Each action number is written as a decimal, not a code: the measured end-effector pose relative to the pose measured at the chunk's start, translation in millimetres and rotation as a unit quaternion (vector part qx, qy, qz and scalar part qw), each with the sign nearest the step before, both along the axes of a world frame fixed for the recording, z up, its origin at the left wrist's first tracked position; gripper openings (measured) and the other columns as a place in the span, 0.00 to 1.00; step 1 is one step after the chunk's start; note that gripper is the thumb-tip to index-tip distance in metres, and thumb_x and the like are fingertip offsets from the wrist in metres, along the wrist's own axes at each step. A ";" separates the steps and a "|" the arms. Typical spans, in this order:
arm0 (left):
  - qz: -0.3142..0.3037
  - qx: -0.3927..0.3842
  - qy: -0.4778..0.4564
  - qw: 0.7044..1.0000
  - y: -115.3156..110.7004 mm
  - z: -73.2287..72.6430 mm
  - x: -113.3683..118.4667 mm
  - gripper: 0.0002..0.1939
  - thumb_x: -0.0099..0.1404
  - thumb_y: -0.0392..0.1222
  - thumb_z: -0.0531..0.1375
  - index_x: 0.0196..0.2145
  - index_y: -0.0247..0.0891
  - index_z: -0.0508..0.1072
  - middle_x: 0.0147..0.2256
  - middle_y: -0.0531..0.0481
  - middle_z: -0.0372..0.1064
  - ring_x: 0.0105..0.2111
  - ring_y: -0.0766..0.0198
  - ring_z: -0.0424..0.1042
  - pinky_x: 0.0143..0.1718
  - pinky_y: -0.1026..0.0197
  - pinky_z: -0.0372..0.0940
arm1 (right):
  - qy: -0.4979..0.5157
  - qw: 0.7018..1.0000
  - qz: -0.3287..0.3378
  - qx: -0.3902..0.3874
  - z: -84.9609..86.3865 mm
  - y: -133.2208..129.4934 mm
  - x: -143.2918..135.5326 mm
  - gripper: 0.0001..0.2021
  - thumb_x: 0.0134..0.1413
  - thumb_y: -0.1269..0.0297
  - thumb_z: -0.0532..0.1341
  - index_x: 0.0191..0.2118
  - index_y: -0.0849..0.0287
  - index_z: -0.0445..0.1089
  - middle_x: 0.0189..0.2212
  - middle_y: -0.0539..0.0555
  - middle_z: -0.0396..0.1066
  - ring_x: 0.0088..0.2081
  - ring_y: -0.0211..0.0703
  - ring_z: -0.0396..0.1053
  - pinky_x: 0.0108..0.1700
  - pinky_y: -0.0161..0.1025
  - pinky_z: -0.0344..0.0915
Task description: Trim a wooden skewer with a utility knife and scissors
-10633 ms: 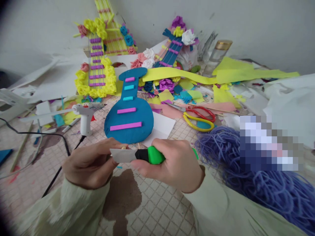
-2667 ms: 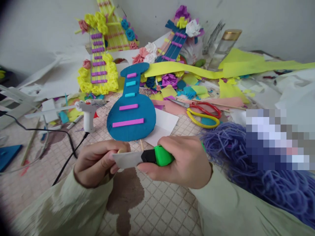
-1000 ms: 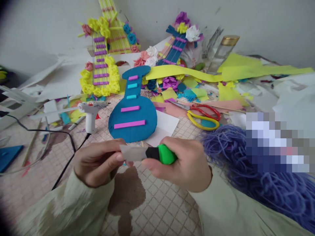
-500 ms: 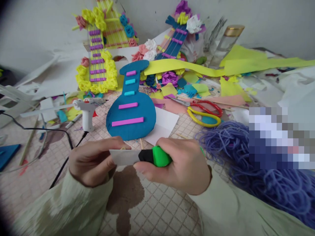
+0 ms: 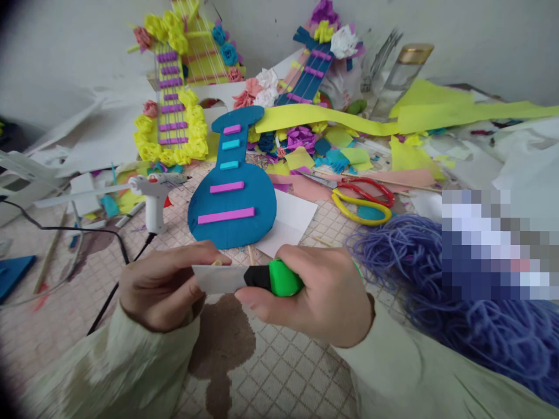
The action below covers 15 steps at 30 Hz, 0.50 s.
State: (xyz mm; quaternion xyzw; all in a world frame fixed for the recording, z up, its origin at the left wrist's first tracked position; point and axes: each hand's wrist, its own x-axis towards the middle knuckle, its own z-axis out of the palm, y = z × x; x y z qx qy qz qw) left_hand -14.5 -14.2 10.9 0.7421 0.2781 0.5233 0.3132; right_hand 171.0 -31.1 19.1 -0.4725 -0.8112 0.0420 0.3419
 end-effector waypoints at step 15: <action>0.008 -0.003 -0.006 1.000 -0.1 -1.1 1.2 0.08 0.57 0.34 0.57 0.35 0.38 0.73 0.26 0.48 0.71 0.21 0.66 0.67 0.18 0.64 0.61 | 0.012 1.000 -0.006 -0.015 -1.3 -1.8 -1.5 0.22 0.49 0.45 0.51 0.17 0.59 0.61 0.11 0.45 0.54 0.15 0.30 0.52 0.18 0.31 0.48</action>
